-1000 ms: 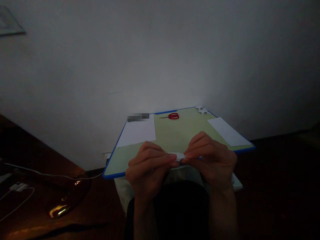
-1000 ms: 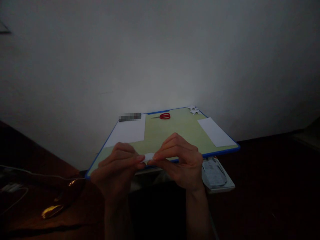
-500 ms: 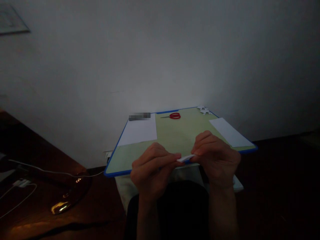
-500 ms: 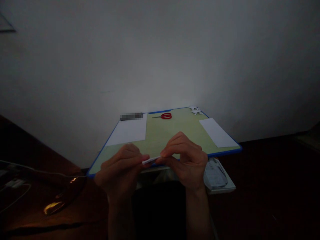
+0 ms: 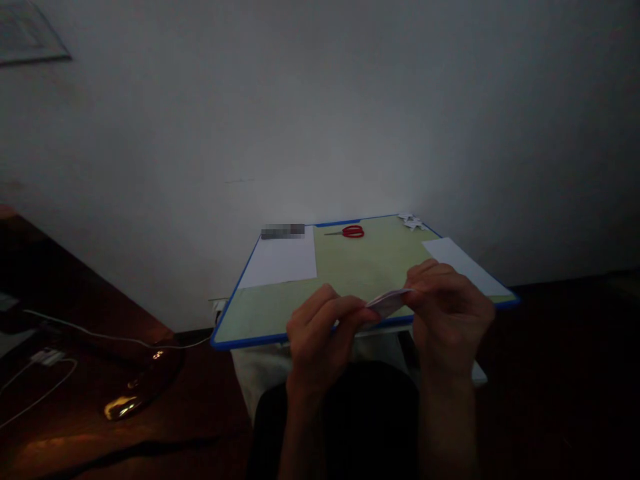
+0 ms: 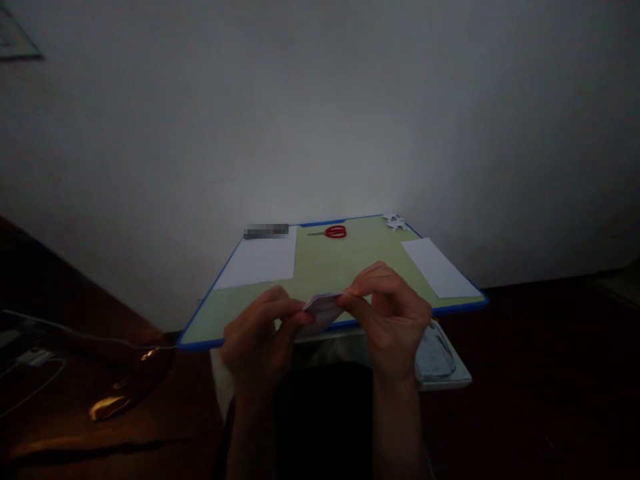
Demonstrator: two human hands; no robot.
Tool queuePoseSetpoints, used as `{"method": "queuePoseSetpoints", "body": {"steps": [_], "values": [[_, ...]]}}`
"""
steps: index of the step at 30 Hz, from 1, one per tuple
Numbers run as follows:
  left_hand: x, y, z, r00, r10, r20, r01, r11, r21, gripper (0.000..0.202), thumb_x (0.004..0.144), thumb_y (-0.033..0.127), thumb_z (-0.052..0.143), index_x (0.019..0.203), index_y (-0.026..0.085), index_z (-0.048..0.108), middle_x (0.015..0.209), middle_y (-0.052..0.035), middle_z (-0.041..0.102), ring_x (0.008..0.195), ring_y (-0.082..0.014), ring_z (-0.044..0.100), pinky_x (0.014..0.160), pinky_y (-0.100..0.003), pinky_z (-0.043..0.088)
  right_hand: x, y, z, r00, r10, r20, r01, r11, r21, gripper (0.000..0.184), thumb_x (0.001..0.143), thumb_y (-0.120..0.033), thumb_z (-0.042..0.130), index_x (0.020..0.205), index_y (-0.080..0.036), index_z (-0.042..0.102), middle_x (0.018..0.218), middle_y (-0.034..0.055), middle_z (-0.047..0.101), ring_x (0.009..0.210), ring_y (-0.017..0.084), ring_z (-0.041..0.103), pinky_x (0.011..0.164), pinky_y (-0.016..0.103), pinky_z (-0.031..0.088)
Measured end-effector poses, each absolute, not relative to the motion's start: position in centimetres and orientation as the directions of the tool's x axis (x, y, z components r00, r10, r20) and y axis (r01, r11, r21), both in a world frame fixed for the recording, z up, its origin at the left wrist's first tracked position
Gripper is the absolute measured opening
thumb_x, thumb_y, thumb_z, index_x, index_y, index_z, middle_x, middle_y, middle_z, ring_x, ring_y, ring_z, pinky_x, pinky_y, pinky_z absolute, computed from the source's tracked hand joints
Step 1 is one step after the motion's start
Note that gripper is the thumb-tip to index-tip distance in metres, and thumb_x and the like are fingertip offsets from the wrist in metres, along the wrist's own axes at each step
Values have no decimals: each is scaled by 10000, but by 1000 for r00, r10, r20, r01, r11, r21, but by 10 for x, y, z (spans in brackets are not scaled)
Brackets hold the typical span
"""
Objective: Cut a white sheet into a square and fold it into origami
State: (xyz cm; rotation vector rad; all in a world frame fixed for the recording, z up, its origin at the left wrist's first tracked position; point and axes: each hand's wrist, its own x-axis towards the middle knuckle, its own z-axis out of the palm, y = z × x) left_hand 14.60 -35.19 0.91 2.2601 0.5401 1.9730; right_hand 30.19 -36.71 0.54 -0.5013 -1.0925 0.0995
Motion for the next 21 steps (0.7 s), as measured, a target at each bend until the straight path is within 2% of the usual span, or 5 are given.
{"method": "queuePoseSetpoints", "body": {"steps": [4,8,11,17,21], "values": [[147,-348,9,114,341,933,304,-906,294,173,976,288,734,821,213,719,633,47,663,532,-93,582,551,-218,440,301,-366,4,495,351,795,200,844,-498,162,802,-202,863,750,-270,725,655,-28,635,641,175,574,587,338,444],[146,-346,8,137,381,914,339,-885,318,185,989,292,717,824,208,712,660,31,721,545,-106,639,573,-219,469,298,-366,4,510,372,775,194,828,-525,178,786,-147,860,762,-260,725,682,-32,645,658,165,579,594,322,446],[145,-344,5,145,430,891,369,-859,355,177,995,303,706,846,207,708,692,17,740,570,-117,657,585,-227,477,296,-366,5,544,392,742,199,798,-568,173,797,-165,859,762,-256,716,690,-33,647,659,163,589,601,318,460],[144,-343,5,189,459,868,297,-869,395,222,1016,249,615,799,202,623,657,24,613,597,-120,574,591,-234,444,297,-370,7,477,438,762,235,772,-591,177,788,-163,869,749,-250,720,686,-31,665,653,166,599,608,321,475],[141,-347,7,187,519,834,298,-839,456,240,1037,258,570,806,207,606,613,43,574,532,-105,527,537,-232,388,298,-375,7,381,551,742,205,733,-649,164,794,-171,882,760,-247,741,708,-30,690,675,158,610,631,315,476]]}}
